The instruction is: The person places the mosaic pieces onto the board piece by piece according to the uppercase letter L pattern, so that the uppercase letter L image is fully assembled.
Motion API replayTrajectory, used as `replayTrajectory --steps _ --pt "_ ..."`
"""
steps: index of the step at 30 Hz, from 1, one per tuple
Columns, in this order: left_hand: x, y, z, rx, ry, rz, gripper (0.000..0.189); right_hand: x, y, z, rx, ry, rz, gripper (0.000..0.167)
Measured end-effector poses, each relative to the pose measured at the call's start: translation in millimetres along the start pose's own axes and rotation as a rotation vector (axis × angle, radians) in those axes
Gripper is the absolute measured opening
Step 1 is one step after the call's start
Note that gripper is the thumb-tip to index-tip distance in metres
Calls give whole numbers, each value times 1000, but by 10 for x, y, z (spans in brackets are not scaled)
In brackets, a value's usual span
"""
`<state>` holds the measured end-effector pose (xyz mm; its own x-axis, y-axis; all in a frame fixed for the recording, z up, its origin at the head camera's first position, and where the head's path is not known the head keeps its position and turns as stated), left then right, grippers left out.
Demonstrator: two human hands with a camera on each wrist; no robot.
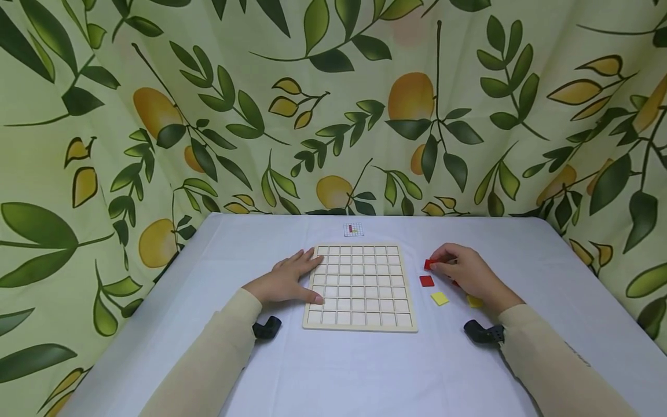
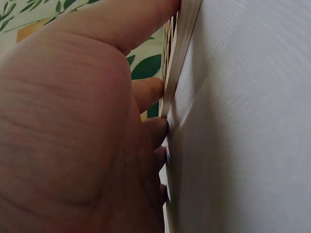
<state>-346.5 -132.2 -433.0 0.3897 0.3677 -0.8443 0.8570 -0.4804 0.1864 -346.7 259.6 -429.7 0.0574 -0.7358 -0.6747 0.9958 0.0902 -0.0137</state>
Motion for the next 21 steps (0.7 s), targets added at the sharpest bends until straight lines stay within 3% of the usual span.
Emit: replayTrajectory --steps 6,21 --pt "-3 7 -20 -6 -1 1 118 12 -20 249 -45 -63 1 15" --pt "12 3 0 -1 -7 0 118 438 -181 1031 -199 -162 94 11"
Point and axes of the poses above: each hand's wrist, its own y-axis away from the middle knuckle, its own x-axis out of the palm, z = x × y, the point moved 8 cm from there along -y, towards the middle knuckle, and after that the axes turned 1 degree about y, right-handed, at the moved point
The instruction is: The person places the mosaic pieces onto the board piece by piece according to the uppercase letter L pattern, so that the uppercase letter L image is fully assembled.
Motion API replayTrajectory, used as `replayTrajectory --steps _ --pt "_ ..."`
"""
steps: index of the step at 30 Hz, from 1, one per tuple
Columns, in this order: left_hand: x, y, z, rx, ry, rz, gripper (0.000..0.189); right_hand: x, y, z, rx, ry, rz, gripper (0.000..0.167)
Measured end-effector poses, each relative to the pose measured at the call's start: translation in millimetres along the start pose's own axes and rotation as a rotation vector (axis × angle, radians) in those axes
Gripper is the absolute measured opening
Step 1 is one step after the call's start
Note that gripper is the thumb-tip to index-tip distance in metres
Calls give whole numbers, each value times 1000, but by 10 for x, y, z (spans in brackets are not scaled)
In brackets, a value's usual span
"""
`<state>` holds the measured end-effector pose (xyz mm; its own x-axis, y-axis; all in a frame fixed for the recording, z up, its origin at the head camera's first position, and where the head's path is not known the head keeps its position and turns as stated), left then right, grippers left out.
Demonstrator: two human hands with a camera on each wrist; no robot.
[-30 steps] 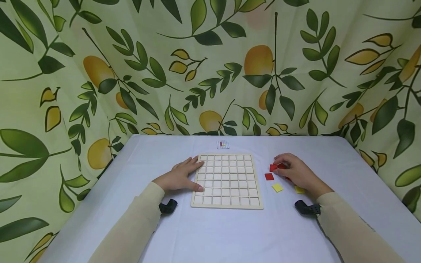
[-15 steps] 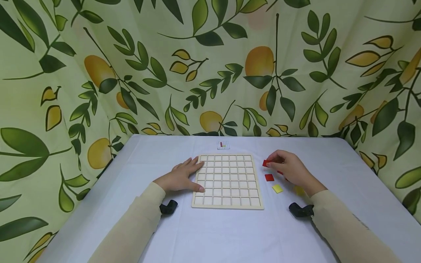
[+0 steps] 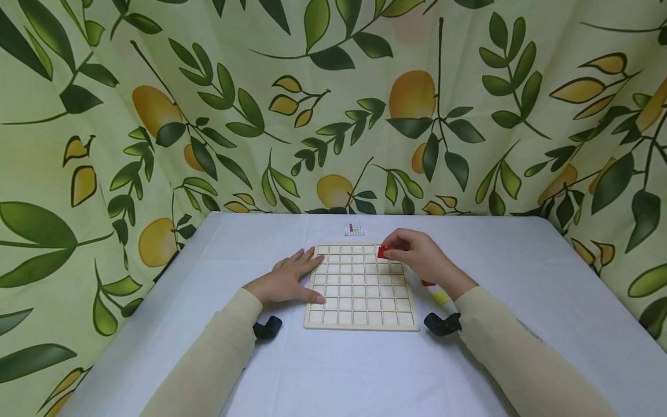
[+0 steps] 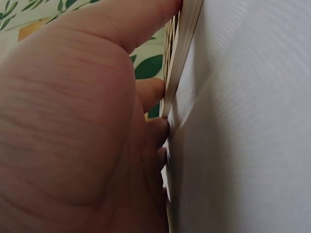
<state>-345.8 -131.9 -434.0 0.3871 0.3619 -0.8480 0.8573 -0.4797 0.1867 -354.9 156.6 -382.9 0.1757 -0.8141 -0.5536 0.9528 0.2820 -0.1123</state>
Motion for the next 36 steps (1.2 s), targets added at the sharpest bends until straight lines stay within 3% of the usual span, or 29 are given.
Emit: replayTrajectory --steps 15,30,36 --pt "4 -2 1 8 -4 19 117 438 -332 217 -21 -55 91 5" --pt "13 1 5 -11 -14 24 116 736 -575 106 86 35 115 7" --pt "11 3 10 -7 -21 20 116 796 -603 91 63 88 128 7"
Point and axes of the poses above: each hand's wrist, its own y-axis away from the middle knuckle, its own x-axis out of the palm, z = x × y, the point moved 8 cm from there along -y, towards the middle knuckle, and after that the axes turned 1 degree about y, right-handed, at the moved point
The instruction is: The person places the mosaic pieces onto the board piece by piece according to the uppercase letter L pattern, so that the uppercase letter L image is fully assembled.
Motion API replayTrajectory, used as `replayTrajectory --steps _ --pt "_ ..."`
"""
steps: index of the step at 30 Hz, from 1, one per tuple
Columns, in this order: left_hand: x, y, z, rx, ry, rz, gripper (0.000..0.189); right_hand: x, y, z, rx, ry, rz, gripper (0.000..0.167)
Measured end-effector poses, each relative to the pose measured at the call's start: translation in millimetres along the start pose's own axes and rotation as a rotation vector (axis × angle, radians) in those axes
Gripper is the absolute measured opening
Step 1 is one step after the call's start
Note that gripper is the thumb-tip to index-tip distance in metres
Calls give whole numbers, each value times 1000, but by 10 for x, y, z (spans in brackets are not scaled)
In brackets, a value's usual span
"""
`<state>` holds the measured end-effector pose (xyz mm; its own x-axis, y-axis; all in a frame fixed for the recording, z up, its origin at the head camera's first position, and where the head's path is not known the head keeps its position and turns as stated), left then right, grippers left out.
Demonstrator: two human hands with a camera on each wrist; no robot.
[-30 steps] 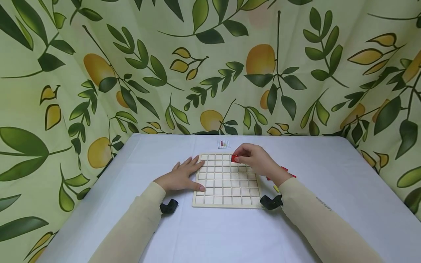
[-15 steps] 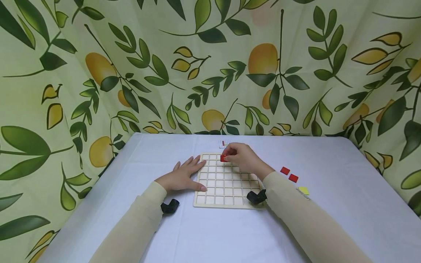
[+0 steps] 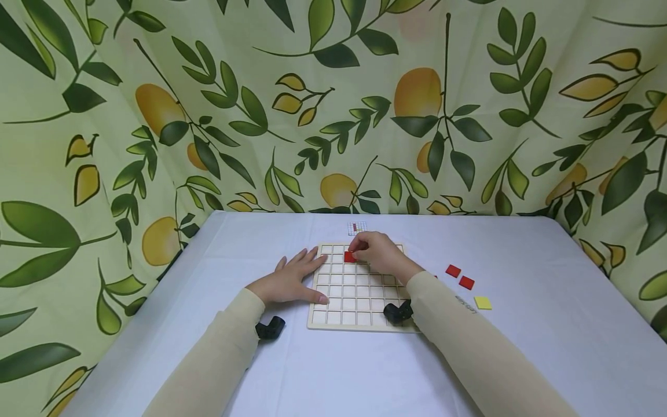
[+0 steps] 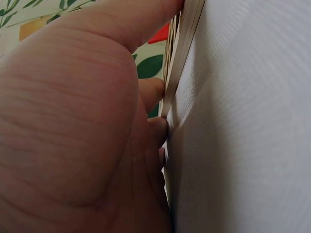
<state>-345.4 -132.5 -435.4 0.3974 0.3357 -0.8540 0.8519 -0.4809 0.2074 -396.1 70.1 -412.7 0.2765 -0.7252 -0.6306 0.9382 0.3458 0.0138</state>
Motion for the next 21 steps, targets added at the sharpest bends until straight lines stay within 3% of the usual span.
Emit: replayTrajectory --steps 12,21 --pt "-3 -8 -3 -6 -3 -4 116 47 -8 23 -51 163 49 16" --pt "3 -11 -4 -8 3 -5 116 49 49 2 -13 87 73 22"
Point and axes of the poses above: each hand's wrist, its own y-axis away from the middle knuckle, its own x-axis out of the palm, z = x × y, the point moved 8 cm from there along -y, towards the middle knuckle, and after that the axes turned 1 degree about y, right-handed, at the moved point
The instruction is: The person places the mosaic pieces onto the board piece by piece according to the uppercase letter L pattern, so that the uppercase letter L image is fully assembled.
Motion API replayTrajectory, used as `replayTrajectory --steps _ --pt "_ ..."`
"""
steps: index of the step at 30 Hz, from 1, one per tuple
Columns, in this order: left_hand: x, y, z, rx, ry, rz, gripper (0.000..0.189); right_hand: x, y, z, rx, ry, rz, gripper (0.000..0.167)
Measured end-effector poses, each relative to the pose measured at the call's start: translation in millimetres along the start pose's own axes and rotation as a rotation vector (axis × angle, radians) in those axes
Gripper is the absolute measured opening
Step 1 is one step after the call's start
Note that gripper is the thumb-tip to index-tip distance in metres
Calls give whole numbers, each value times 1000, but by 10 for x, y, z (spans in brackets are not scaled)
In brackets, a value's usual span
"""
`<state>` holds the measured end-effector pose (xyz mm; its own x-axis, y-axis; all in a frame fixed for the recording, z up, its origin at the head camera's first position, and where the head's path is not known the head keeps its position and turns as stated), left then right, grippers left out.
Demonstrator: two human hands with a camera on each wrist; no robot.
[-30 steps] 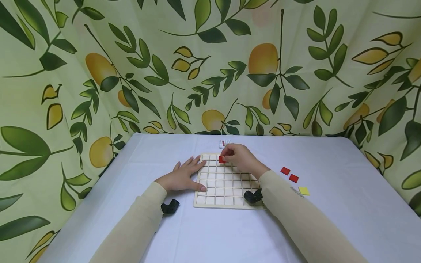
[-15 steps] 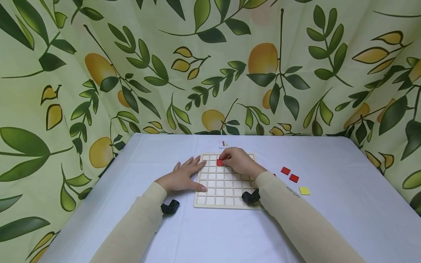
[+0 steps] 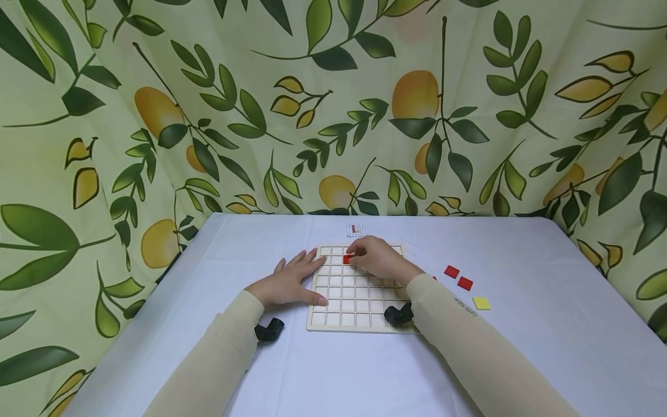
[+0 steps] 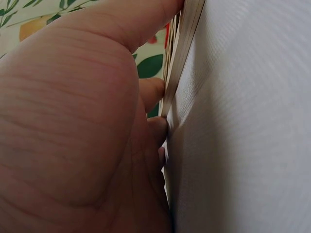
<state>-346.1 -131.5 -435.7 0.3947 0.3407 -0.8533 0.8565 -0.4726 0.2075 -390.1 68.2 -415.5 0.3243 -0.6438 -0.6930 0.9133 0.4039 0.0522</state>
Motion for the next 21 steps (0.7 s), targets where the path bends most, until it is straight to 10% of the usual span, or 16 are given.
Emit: replayTrajectory --steps 21 --pt "3 14 -7 1 4 -4 115 -397 354 34 -61 -304 33 65"
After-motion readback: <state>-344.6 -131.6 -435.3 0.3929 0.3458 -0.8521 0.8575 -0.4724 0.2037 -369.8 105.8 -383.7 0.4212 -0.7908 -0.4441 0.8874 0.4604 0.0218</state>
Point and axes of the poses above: each hand's wrist, its own y-axis away from the middle knuckle, its own x-axis out of the palm, z = x × y, the point moved 8 cm from there along -y, towards the middle knuckle, and after that the axes turned 1 degree about y, right-handed, at the moved point
